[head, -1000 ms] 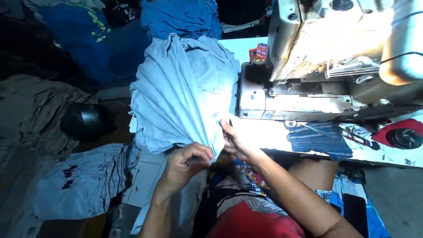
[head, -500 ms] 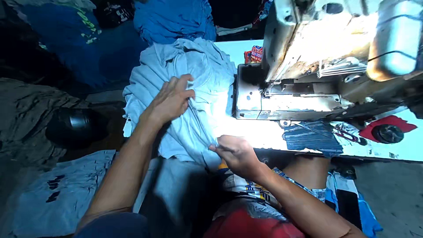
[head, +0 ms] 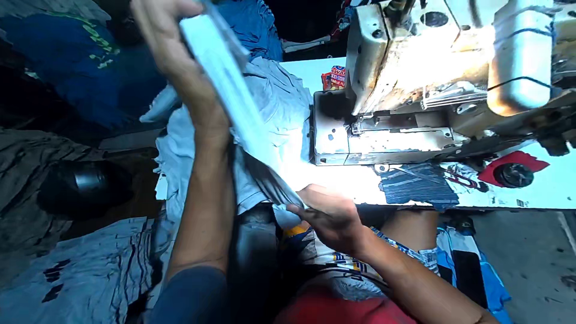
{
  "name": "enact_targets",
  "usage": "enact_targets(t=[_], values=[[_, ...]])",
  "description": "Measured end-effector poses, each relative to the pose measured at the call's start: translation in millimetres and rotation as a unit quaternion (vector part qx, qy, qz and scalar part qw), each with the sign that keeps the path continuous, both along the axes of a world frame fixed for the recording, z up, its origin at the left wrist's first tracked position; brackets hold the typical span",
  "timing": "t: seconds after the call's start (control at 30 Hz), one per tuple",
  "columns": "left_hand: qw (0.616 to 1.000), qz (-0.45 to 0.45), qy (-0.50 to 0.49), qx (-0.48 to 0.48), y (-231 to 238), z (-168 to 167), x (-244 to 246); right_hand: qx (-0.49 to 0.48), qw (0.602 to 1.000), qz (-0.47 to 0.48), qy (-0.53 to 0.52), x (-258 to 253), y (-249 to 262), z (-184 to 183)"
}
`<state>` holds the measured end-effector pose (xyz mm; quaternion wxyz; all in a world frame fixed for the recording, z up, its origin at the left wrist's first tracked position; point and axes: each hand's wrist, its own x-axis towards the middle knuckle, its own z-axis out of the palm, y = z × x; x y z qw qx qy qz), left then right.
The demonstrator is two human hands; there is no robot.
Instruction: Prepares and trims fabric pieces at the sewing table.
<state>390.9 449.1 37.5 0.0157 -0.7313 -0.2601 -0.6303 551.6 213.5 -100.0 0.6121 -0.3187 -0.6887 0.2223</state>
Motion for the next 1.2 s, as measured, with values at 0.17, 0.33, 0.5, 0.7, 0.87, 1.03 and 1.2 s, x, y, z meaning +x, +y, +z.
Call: enact_targets(t=[0.17,0.33,0.5,0.7,0.87,1.03,1.2], values=[[0.907,-0.174,0.368,-0.106,-1.9,-36.4,67.6,-0.219,0.972,-0.057,0.062,43.1,-53.2,-53.3],[0.889,-0.221,0.347,-0.199,-13.7,-100.7,64.3,-0.285,0.920,-0.255,-0.088,71.9,-60.6,-64.3],[0.951,-0.139,0.074,-0.268,-105.0,-121.2,43.9,-0.261,0.917,-0.293,-0.075,64.8,-23.1,-48.4],[0.865,-0.123,0.075,-0.481,-182.9,-180.3,47.1,-0.365,0.903,-0.151,0.168,59.4,-2.2,-58.3],[0.791,-0.258,-0.034,-0.554,-190.3,-185.2,52.9,-0.299,0.918,-0.120,0.230,57.4,-4.4,-54.5],[0.821,-0.273,-0.100,-0.492,-185.4,-177.4,48.2,-0.208,0.951,-0.187,0.131,64.3,-8.2,-43.2],[0.848,-0.182,-0.214,-0.449,-184.9,-162.0,45.4,-0.092,0.945,-0.286,-0.132,72.2,-5.5,-57.3]])
